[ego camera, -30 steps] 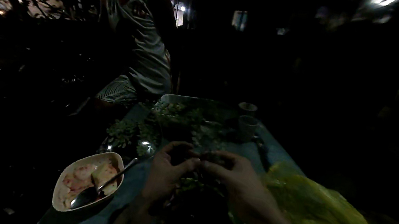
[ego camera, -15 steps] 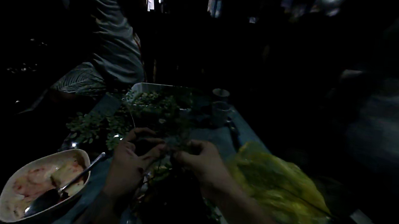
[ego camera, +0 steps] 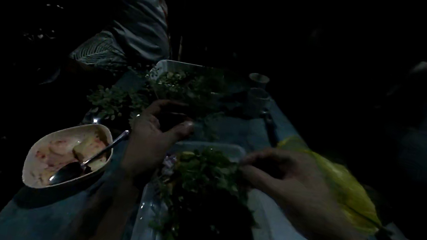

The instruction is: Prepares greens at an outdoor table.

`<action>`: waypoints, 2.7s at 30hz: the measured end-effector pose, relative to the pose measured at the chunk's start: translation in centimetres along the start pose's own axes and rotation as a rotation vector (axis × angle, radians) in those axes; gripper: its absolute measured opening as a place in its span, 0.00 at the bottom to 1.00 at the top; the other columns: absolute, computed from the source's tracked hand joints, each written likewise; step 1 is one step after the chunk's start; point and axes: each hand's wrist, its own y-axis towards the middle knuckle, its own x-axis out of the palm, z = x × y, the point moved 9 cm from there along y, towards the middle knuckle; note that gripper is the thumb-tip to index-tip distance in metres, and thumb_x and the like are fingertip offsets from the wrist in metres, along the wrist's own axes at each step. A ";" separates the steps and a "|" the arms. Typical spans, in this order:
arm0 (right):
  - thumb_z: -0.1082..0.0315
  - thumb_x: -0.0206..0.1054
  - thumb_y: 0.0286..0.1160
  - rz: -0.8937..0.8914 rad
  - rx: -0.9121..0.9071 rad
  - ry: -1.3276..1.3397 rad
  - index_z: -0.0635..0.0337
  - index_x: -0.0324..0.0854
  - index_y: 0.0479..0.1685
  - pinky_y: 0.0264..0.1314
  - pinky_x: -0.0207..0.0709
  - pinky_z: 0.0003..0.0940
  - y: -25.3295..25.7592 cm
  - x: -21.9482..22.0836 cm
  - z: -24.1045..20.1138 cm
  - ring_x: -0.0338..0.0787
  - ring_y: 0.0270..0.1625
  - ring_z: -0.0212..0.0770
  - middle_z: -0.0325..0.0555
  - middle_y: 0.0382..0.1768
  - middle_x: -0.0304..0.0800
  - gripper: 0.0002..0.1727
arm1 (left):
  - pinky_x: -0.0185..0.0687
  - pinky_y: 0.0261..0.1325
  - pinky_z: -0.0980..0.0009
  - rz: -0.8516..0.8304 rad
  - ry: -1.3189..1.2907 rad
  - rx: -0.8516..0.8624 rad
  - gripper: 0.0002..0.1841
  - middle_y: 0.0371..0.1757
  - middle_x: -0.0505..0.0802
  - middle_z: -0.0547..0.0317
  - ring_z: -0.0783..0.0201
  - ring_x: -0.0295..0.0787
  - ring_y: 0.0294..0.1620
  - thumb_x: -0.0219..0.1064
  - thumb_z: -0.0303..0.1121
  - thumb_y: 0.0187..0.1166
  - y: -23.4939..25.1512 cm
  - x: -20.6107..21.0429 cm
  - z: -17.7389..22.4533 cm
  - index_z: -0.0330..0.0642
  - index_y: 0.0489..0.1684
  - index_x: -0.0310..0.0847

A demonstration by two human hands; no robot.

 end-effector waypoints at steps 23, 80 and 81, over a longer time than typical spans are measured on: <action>0.56 0.76 0.70 0.301 -0.239 -0.446 0.41 0.92 0.47 0.36 0.88 0.22 3.1 2.0 -2.6 0.90 0.35 0.21 0.23 0.36 0.93 0.09 | 0.92 0.42 0.71 -0.190 0.016 -0.114 0.26 0.46 0.96 0.55 0.63 0.95 0.41 0.76 0.20 0.69 -1.0 2.7 -1.3 0.47 0.68 0.80; 0.62 0.75 0.70 -0.213 0.346 -0.883 0.52 0.91 0.43 0.49 0.84 0.46 -1.1 0.4 4.1 0.86 0.45 0.42 0.42 0.43 0.86 0.07 | 0.88 0.37 0.76 -0.206 0.236 0.083 0.17 0.44 0.95 0.64 0.69 0.91 0.37 0.71 0.26 0.75 -0.6 2.4 -0.6 0.48 0.62 0.82; 0.61 0.75 0.71 -0.195 0.341 -0.857 0.51 0.91 0.42 0.47 0.84 0.45 -1.3 0.2 4.2 0.86 0.43 0.40 0.41 0.41 0.86 0.07 | 0.88 0.38 0.76 -0.204 0.233 0.087 0.18 0.44 0.95 0.64 0.70 0.91 0.38 0.71 0.26 0.74 -0.6 2.4 -0.6 0.48 0.62 0.82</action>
